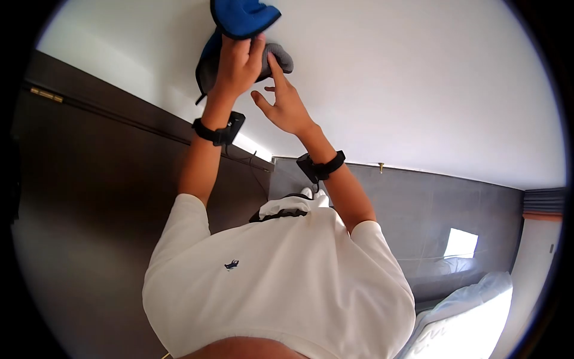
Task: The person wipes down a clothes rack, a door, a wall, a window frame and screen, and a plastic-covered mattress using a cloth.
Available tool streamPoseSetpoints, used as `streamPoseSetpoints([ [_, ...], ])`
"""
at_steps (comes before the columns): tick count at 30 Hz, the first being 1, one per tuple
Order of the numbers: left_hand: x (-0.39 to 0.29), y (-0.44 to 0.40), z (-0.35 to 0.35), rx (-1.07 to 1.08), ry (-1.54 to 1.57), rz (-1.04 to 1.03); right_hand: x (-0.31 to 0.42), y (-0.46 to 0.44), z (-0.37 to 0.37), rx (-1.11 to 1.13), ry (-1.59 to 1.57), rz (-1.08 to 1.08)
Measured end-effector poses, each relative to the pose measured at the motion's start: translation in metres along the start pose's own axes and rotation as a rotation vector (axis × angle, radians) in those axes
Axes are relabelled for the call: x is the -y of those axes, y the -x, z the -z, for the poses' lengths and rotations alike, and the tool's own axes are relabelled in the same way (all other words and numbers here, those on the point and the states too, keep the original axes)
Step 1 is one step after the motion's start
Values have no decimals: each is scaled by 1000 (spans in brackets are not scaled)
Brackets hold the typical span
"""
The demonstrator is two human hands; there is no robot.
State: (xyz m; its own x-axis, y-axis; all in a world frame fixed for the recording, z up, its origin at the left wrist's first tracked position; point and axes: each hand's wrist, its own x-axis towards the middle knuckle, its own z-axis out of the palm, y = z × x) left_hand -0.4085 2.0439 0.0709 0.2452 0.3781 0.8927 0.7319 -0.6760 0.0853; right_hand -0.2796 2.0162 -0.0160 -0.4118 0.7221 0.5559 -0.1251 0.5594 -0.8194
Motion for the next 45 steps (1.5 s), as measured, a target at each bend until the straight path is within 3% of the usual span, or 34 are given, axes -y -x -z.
streamPoseSetpoints([
  [4,-28,48,-33,208,93,96,-37,21,0,-234,231,137],
  [6,-27,90,-49,362,137,226,-44,39,12,86,75,-480],
  [7,-31,101,-47,433,241,298,-51,46,13,84,91,-486],
  [8,-38,121,-52,502,348,373,-69,66,17,17,108,-284],
  [9,-44,122,-49,491,366,379,-68,70,21,-47,122,-83],
  [11,-52,118,-40,417,540,576,-55,65,28,-134,158,-126],
  [12,-48,119,-29,400,457,527,-47,61,23,-224,182,-151],
  [14,-37,100,-10,301,231,369,-14,41,32,-199,151,-197],
  [16,-8,94,7,88,27,389,8,38,39,-102,224,-165],
  [17,11,85,23,121,-23,550,8,34,36,-117,226,-178],
  [18,6,62,29,29,-78,563,13,28,36,-39,212,-118],
  [19,21,60,26,-12,-118,315,6,27,29,39,199,-62],
  [22,15,66,6,36,-102,346,-34,31,-1,197,158,-209],
  [23,6,71,0,128,101,526,-52,35,-12,263,225,-217],
  [25,-19,78,-17,191,244,604,-88,47,-24,338,292,-236],
  [27,-30,98,-30,210,404,697,-119,54,-33,483,34,-604],
  [28,-36,107,-36,198,525,793,-131,59,-34,411,-54,-629],
  [29,-49,113,-51,34,472,798,-142,59,-30,345,-152,-678],
  [31,-56,135,-45,62,637,1067,-144,65,-19,275,-245,-736],
  [32,-61,136,-42,45,785,1211,-140,66,-12,145,-307,-653],
  [34,-28,190,-53,1,556,1068,-141,71,-4,12,-356,-576],
  [36,-24,196,-42,-68,557,1236,-132,77,1,-98,-340,-582],
  [38,-7,192,-26,-25,576,1168,-132,74,-8,-121,-342,-587],
  [39,-12,175,-20,-122,513,1163,-120,66,-9,-149,-192,-444],
  [40,-20,159,-13,-163,562,1104,-108,64,-7,-168,-42,-298],
  [42,-20,117,4,-264,507,978,-61,28,5,-165,-41,-163],
  [44,-15,85,19,-362,512,800,-23,-4,17,-141,-37,-194],
  [45,-6,80,21,-280,374,722,-15,-17,16,-172,-87,-153],
])
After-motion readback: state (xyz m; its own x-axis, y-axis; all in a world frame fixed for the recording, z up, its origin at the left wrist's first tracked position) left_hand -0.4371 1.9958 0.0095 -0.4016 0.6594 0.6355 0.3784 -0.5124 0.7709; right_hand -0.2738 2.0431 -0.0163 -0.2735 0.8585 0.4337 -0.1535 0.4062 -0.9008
